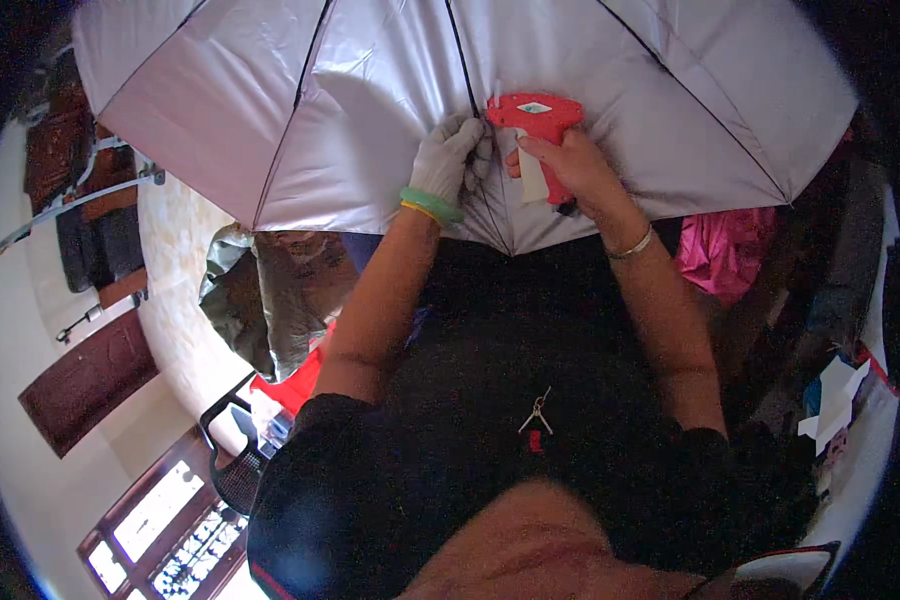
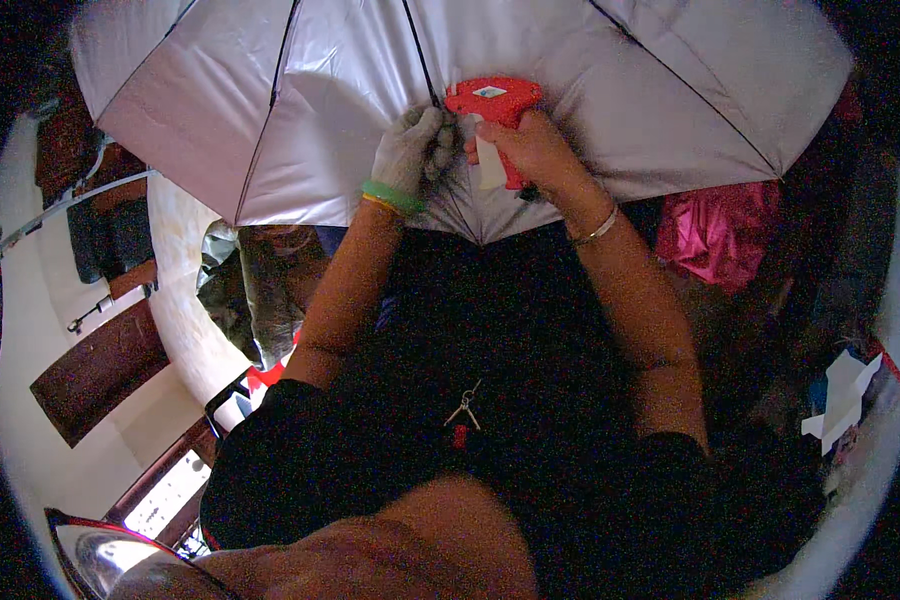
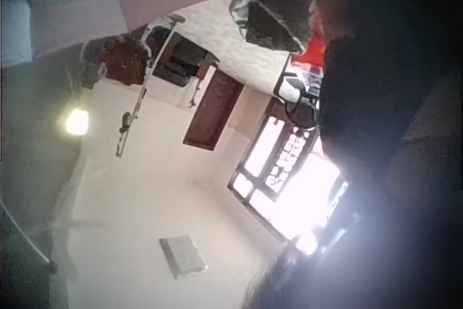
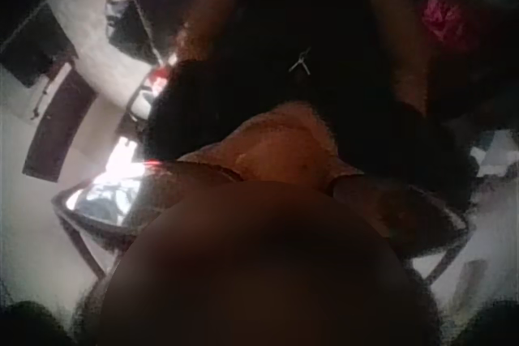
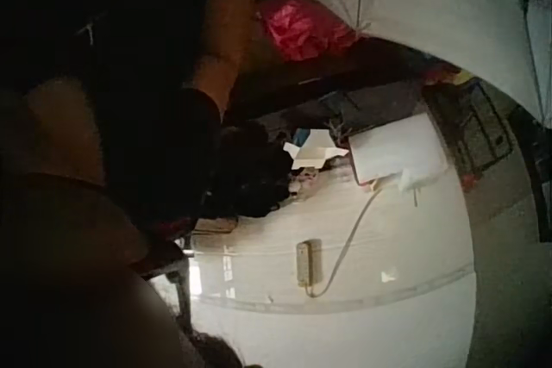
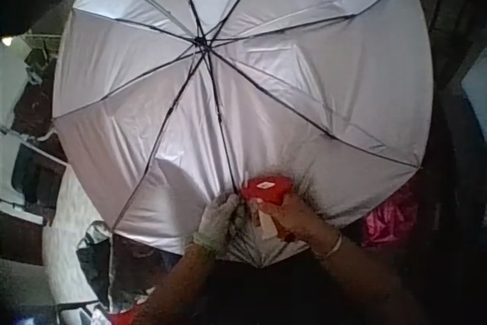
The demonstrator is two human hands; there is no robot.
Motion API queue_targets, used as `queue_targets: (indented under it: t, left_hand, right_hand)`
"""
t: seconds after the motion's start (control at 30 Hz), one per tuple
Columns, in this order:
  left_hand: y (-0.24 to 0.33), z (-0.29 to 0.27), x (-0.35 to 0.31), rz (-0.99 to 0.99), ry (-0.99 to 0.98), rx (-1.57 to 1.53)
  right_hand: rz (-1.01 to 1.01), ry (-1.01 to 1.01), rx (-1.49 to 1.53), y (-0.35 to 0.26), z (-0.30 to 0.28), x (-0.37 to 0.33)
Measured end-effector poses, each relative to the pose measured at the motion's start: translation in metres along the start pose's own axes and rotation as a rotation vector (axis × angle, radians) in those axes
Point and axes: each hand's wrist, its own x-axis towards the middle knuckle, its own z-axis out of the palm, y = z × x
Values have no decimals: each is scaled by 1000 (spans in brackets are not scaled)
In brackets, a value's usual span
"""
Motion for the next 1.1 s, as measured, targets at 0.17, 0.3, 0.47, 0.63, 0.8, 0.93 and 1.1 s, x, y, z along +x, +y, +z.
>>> queue_targets:
  t: [0.17,0.3,0.47,0.63,0.8,0.93,1.1]
  left_hand:
    - [9,7,-6,-19,17,52]
    - [11,7,-8,-11,-8,6]
    - [5,4,-6,7,5,10]
    - [5,4,-5,8,41,53]
    - [14,10,-11,-26,20,38]
    - [15,16,-12,84,59,120]
    - [10,9,-8,-2,90,31]
  right_hand:
    - [5,-6,-30,1,-4,1]
    - [-22,-14,-31,-2,-1,0]
    - [4,-4,-18,3,0,0]
    - [-18,-27,-37,-2,-1,-3]
    - [-32,-61,-36,4,-5,-1]
    - [-32,-33,-18,3,-1,1]
    - [10,-28,-25,1,0,-1]
